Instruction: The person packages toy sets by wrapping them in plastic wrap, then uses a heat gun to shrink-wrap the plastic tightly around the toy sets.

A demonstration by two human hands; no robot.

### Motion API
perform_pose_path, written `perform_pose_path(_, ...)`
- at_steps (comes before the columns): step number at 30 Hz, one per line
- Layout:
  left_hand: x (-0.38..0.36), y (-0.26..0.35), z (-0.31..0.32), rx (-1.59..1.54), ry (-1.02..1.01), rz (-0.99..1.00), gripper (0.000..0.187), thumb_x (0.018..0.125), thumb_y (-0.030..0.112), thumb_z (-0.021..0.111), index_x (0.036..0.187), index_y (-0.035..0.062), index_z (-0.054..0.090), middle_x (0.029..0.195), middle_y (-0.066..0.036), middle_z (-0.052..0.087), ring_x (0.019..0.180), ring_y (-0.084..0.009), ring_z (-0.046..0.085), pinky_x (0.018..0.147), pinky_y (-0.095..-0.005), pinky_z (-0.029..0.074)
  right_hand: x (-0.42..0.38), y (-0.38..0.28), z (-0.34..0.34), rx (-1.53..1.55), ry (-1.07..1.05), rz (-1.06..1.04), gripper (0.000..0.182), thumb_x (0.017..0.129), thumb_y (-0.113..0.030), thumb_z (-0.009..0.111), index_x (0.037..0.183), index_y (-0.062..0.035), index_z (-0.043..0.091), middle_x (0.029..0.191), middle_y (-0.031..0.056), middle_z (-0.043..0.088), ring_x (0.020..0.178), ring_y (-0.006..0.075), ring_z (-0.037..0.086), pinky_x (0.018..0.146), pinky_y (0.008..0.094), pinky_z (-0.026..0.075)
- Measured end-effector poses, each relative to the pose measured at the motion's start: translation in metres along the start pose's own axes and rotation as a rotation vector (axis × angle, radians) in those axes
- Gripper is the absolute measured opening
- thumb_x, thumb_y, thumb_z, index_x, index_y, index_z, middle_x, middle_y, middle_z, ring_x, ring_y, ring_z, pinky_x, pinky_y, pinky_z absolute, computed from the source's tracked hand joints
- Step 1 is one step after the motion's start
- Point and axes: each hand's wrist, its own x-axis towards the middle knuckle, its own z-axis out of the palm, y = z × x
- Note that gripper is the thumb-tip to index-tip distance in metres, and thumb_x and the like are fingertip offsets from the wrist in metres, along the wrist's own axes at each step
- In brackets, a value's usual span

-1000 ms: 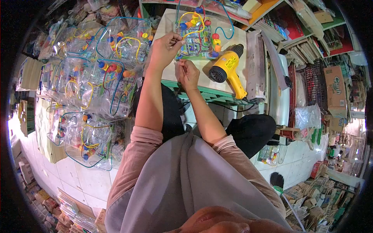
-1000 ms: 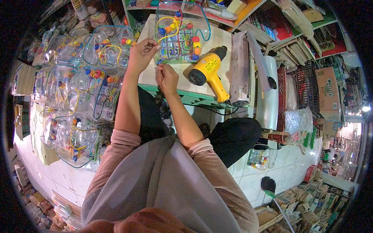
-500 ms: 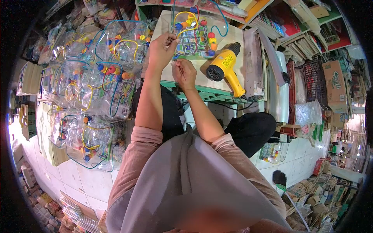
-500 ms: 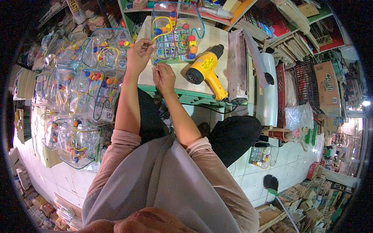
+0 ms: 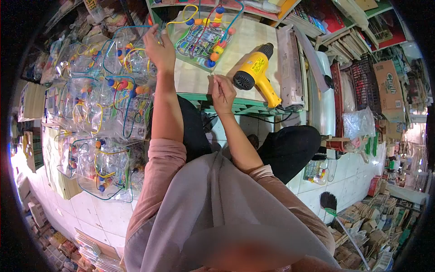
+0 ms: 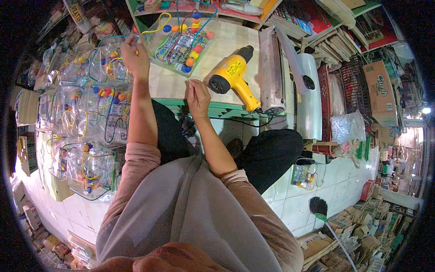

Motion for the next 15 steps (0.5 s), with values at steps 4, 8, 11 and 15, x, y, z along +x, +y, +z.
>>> perform_pose_path(4, -0.014, 0.029, 0.008, -0.030, -0.041, 0.444, 0.045, 0.070, 0.026, 0.071, 0.107, 0.0060, 0.054, 0.124, -0.014, 0.045, 0.117, -0.0331, 0.038, 0.096, -0.0490, 0.026, 0.000, 0.001, 0.002, 0.020, -0.012, 0.073, 0.010, 0.075, 0.002, 0.061, 0.083, -0.0005, 0.056, 0.084, 0.0144, 0.062, 0.077, 0.0282, 0.061, 0.069, 0.0330, 0.049)
perform_pose_path(8, -0.046, 0.080, 0.018, 0.214, -0.269, 0.375, 0.058, 0.062, 0.044, 0.073, 0.111, 0.0198, 0.055, 0.135, -0.007, 0.035, 0.129, -0.0325, 0.022, 0.095, -0.0670, 0.007, 0.010, 0.007, 0.001, -0.100, -0.058, -0.119, 0.010, 0.072, 0.001, 0.062, 0.079, -0.0012, 0.055, 0.082, 0.0136, 0.061, 0.076, 0.0283, 0.060, 0.068, 0.0337, 0.049)
perform_pose_path(11, -0.049, 0.082, 0.027, 0.267, -0.332, 0.395, 0.059, 0.060, 0.047, 0.074, 0.112, 0.0270, 0.055, 0.138, -0.004, 0.032, 0.131, -0.0319, 0.018, 0.093, -0.0706, 0.002, 0.016, 0.005, 0.001, -0.165, -0.097, -0.165, 0.012, 0.068, 0.002, 0.063, 0.077, -0.0020, 0.055, 0.081, 0.0123, 0.060, 0.075, 0.0285, 0.058, 0.067, 0.0349, 0.048)
perform_pose_path(15, -0.049, 0.066, 0.041, 0.306, -0.320, 0.360, 0.057, 0.060, 0.047, 0.074, 0.110, 0.0274, 0.057, 0.138, -0.002, 0.031, 0.132, -0.0307, 0.018, 0.092, -0.0718, 0.000, 0.018, 0.006, 0.003, -0.190, -0.137, -0.193, 0.011, 0.067, 0.001, 0.062, 0.076, -0.0026, 0.056, 0.081, 0.0111, 0.059, 0.076, 0.0279, 0.057, 0.068, 0.0355, 0.048)
